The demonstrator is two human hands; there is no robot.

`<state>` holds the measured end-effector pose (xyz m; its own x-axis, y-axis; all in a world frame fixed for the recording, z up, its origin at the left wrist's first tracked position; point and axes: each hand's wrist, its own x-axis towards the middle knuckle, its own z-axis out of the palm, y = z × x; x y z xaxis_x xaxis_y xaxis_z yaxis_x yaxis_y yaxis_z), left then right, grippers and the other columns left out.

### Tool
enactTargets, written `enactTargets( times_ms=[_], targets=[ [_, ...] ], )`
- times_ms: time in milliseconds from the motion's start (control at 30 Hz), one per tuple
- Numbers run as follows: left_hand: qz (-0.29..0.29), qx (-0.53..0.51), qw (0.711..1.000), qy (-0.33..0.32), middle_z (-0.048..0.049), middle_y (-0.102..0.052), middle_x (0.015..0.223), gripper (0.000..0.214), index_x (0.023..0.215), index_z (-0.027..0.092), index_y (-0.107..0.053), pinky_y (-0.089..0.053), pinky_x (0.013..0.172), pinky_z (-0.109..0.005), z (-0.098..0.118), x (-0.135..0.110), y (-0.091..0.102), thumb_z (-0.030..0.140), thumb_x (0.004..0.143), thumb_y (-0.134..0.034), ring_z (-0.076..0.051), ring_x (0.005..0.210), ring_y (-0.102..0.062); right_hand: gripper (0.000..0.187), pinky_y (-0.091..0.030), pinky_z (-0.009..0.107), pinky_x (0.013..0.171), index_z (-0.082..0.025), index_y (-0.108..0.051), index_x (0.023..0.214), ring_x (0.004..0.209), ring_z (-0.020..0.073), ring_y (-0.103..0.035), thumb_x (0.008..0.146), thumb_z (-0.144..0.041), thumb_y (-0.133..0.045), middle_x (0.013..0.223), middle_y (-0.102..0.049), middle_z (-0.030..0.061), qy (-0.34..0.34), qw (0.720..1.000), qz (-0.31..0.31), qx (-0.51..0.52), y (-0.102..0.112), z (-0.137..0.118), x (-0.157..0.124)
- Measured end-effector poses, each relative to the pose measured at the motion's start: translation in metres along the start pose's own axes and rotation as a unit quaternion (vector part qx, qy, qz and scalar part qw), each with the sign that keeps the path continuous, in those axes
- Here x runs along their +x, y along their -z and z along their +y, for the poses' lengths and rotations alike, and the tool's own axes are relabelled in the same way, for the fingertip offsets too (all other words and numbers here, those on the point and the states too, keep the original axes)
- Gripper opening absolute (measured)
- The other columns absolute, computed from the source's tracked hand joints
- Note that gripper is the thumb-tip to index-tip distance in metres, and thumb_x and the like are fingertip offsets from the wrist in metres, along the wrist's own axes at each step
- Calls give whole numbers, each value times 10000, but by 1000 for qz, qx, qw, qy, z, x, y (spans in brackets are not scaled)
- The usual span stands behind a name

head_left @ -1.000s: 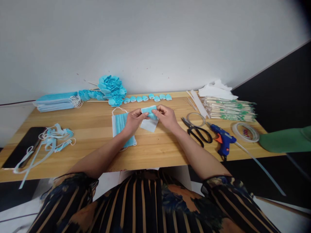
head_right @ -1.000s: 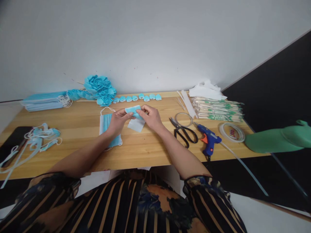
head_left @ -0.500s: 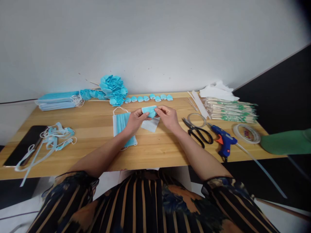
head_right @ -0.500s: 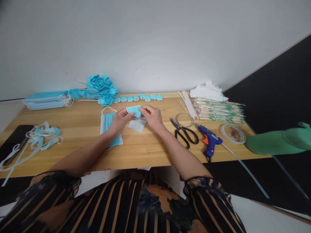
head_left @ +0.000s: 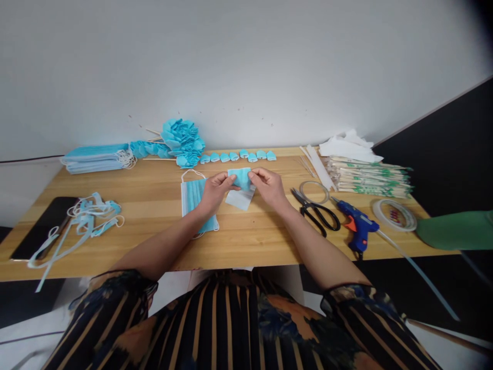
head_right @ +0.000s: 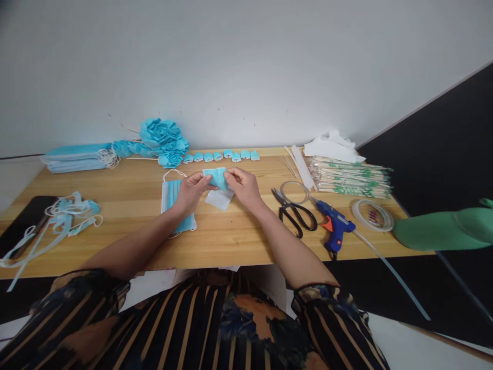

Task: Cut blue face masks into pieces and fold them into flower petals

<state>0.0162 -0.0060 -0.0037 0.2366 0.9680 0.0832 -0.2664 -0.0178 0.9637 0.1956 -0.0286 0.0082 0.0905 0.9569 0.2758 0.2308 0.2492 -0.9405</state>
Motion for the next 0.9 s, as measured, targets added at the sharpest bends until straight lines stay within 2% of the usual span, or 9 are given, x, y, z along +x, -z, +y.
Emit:
enactTargets(
  times_ms=[167, 233, 300, 400, 500, 600, 767, 833, 900],
  targets=[
    [-30, 87, 996, -7, -12, -729, 705, 462, 750, 172, -736, -549, 660, -279, 4, -4, 1, 626, 755, -825, -164, 644, -699, 306, -552, 380, 920, -222, -746, 1013, 951, 218, -703, 825, -464, -740, 999, -768, 49, 43, 999, -31, -8, 7, -4, 1],
    [-43, 126, 991, -19, -20, -732, 692, 437, 737, 176, -738, -505, 635, -267, 4, -5, 1, 605, 785, -802, -171, 657, -695, 330, -534, 408, 975, -232, -753, 1069, 998, 233, -706, 828, -457, -761, 1033, -773, 56, 59, 997, -53, -20, 8, -7, 0],
    [-53, 151, 987, -32, -20, -724, 674, 419, 711, 182, -734, -479, 627, -266, 5, -6, 0, 587, 795, -795, -169, 652, -670, 300, -528, 413, 960, -240, -763, 1038, 975, 238, -700, 835, -460, -767, 1004, -771, 55, 79, 994, -68, -44, 8, -10, -1],
    [-70, 164, 983, -40, -11, -702, 654, 394, 678, 193, -721, -470, 622, -270, 6, -7, -2, 563, 786, -802, -164, 633, -631, 207, -518, 398, 871, -247, -754, 888, 884, 233, -664, 877, -450, -718, 878, -745, 47, 115, 986, -71, -92, 5, -12, -2],
    [-94, 174, 979, -40, -6, -691, 665, 354, 685, 195, -715, -465, 615, -264, 6, -7, -2, 521, 800, -787, -159, 637, -612, 242, -484, 384, 807, -246, -700, 770, 795, 218, -615, 926, -423, -647, 759, -689, 37, 145, 979, -69, -125, 2, -12, -2],
    [-107, 192, 974, -50, 6, -675, 656, 317, 721, 188, -720, -431, 601, -250, 5, -7, -1, 487, 807, -778, -142, 628, -578, 246, -468, 376, 785, -247, -677, 768, 772, 210, -593, 941, -413, -619, 748, -672, 33, 158, 975, -77, -134, 1, -11, -3],
    [-92, 202, 974, -41, 8, -642, 590, 352, 607, 179, -683, -396, 573, -247, 3, -6, -1, 463, 785, -789, -125, 578, -535, 241, -484, 373, 807, -242, -688, 796, 787, 206, -605, 943, -423, -630, 774, -677, 32, 153, 979, -81, -109, 1, -12, -5],
    [-66, 167, 983, -27, -3, -685, 627, 322, 647, 176, -715, -423, 584, -251, 3, -6, -1, 462, 762, -808, -133, 591, -568, 211, -507, 374, 845, -240, -722, 920, 852, 212, -638, 921, -444, -668, 874, -711, 41, 121, 986, -80, -80, 3, -11, -4],
    [-27, 121, 992, -16, -9, -724, 675, 295, 713, 176, -750, -464, 611, -259, 4, -5, -1, 459, 740, -830, -146, 622, -610, 313, -525, 381, 906, -246, -721, 1102, 944, 223, -661, 870, -457, -729, 997, -727, 49, 82, 991, -84, -59, 3, -9, -3]
  ],
)
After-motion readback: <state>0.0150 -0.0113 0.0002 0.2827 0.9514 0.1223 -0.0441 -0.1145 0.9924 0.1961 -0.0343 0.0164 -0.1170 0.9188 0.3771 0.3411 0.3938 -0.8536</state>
